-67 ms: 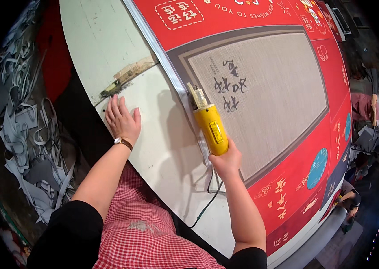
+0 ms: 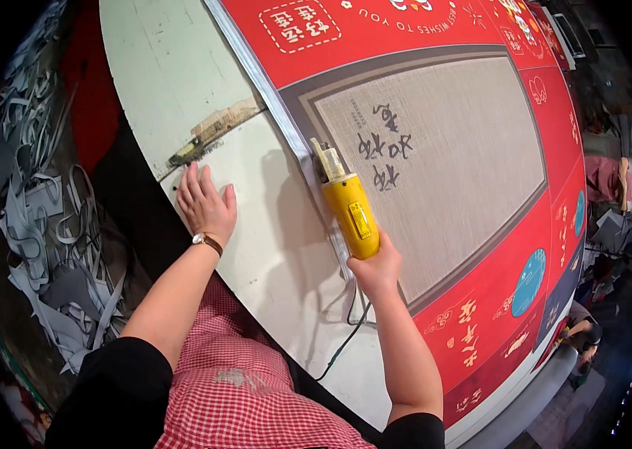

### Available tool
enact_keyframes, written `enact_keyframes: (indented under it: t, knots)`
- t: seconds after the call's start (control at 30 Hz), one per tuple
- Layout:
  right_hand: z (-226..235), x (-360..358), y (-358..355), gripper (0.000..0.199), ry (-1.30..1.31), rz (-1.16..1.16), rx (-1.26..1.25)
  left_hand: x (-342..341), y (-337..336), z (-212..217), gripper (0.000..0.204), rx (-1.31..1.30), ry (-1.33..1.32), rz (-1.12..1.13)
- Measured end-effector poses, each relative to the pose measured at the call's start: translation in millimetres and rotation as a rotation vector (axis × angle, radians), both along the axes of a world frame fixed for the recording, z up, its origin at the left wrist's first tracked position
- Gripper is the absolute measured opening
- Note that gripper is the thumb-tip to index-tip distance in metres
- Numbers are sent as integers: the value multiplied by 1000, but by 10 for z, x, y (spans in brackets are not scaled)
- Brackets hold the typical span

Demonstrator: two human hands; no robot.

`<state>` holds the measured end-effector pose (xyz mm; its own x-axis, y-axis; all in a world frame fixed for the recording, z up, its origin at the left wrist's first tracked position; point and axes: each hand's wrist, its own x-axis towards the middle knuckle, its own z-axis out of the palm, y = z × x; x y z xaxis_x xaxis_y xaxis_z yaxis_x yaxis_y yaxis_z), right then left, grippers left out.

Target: The person uses a yellow electric cutter to trim the edges of large red printed sheets on a long table, moving along the table and clearing away cut strips by hand.

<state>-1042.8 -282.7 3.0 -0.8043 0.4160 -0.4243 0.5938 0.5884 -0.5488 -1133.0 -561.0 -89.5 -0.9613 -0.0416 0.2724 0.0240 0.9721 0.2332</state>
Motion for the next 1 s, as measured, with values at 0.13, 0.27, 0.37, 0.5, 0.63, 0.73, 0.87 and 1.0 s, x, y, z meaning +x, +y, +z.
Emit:
enact_keyframes:
  t: [0.13, 0.27, 0.37, 0.5, 0.63, 0.73, 0.87, 1.0]
  knots:
    - [7, -302, -137, 61, 41, -10, -22, 1, -17, 11, 55, 27, -19, -25]
    - [12, -610, -269, 63, 69, -25, -29, -3, -46, -4, 58, 58, -37, -48]
    - [34, -842, -369, 62, 89, 21, -28, -18, -82, 42, 61, 119, -78, -91]
    - [58, -1135, -522, 61, 69, 43, -2, -43, -211, 225, 61, 330, -203, -158]
    - [86, -1440, -672, 60, 68, 47, -16, -304, -567, 370, 61, 568, -242, -312]
    - [129, -1651, -785, 60, 29, 38, 6, -1072, -962, 285, 55, 400, -79, -272]
    - [165, -1961, -934, 61, 6, 37, 27, -2661, -1584, 176, 47, 168, 203, -174]
    - [117, -2305, -1120, 54, 65, 26, 48, -3878, -2064, 97, 41, -74, 183, 22]
